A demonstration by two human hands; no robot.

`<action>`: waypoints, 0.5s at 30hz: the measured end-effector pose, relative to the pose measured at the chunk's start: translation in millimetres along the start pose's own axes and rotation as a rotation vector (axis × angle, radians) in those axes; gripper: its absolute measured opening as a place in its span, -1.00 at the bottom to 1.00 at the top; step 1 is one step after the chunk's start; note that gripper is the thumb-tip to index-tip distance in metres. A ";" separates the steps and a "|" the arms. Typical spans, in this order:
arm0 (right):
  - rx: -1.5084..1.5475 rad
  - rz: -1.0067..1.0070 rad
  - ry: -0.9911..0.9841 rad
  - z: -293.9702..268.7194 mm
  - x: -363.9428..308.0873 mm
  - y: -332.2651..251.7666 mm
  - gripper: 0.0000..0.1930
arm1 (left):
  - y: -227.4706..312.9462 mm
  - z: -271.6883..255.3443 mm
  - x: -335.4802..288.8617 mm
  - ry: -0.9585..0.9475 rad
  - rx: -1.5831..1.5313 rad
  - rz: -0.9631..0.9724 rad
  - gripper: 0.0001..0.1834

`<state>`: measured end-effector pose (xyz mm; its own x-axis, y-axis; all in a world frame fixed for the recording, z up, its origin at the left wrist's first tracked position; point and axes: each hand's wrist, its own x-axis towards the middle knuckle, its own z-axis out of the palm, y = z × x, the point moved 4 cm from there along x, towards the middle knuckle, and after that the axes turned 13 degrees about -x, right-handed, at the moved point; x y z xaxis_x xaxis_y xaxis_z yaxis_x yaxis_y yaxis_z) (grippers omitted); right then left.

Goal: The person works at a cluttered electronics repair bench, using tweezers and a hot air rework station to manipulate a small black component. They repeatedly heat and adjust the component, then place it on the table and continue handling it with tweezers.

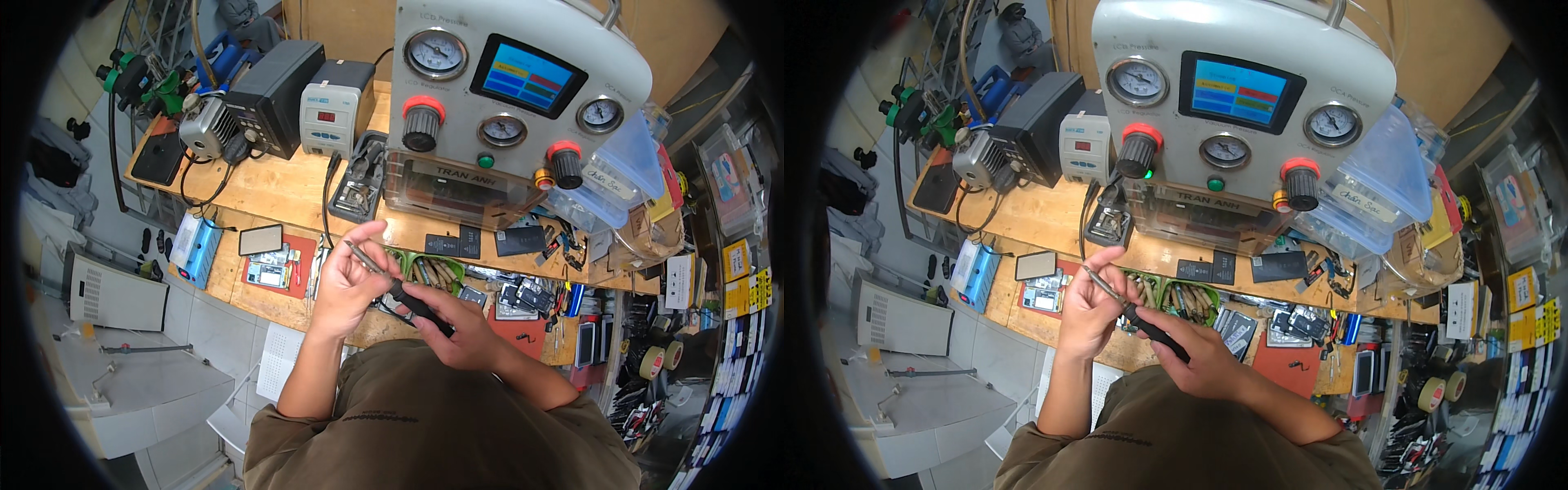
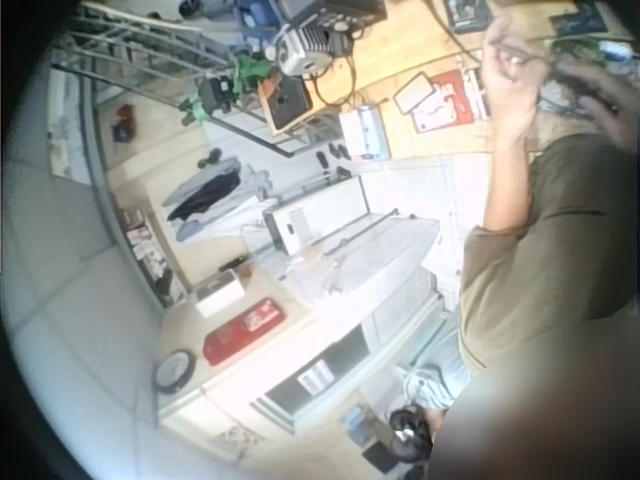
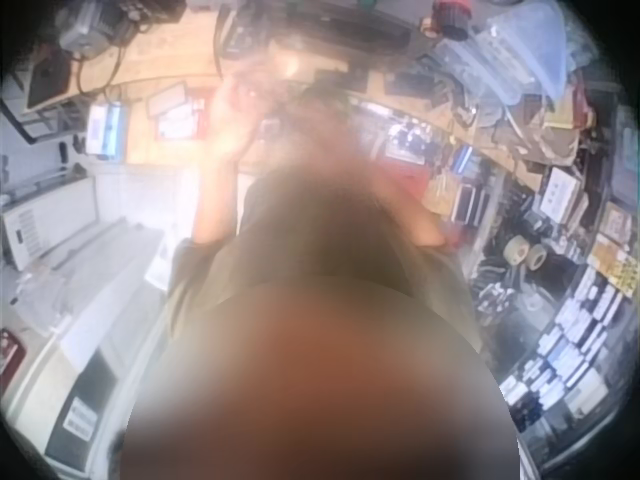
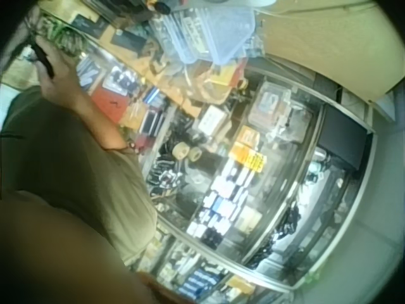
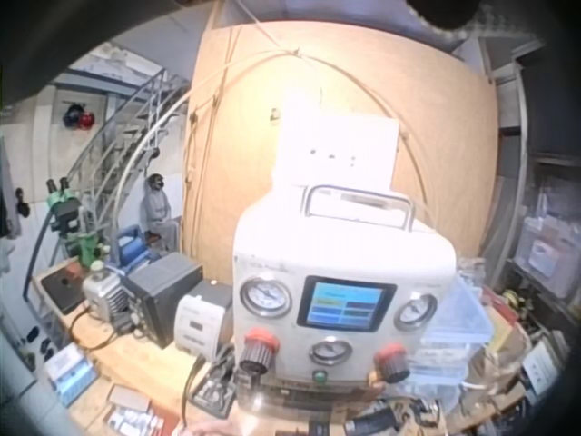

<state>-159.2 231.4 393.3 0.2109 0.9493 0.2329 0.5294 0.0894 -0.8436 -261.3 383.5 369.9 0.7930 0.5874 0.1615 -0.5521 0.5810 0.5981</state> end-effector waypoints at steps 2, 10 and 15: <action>-0.016 0.000 0.000 -0.4 -0.6 -0.9 -0.47 | -1.1 -2.9 -0.6 0.003 0.073 -0.024 -0.24; -0.026 -0.014 -0.024 0.8 -2.4 -0.3 -0.47 | -1.9 5.1 3.1 -0.067 -0.113 0.016 -0.07; 0.026 0.002 0.008 -1.0 -3.6 -0.9 -0.47 | -6.1 0.8 -0.4 -0.011 -0.164 -0.058 -0.16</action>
<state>-159.6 227.6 393.7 0.2188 0.9470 0.2351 0.5076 0.0953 -0.8563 -258.0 379.3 366.8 0.8271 0.5446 0.1392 -0.5392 0.6986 0.4704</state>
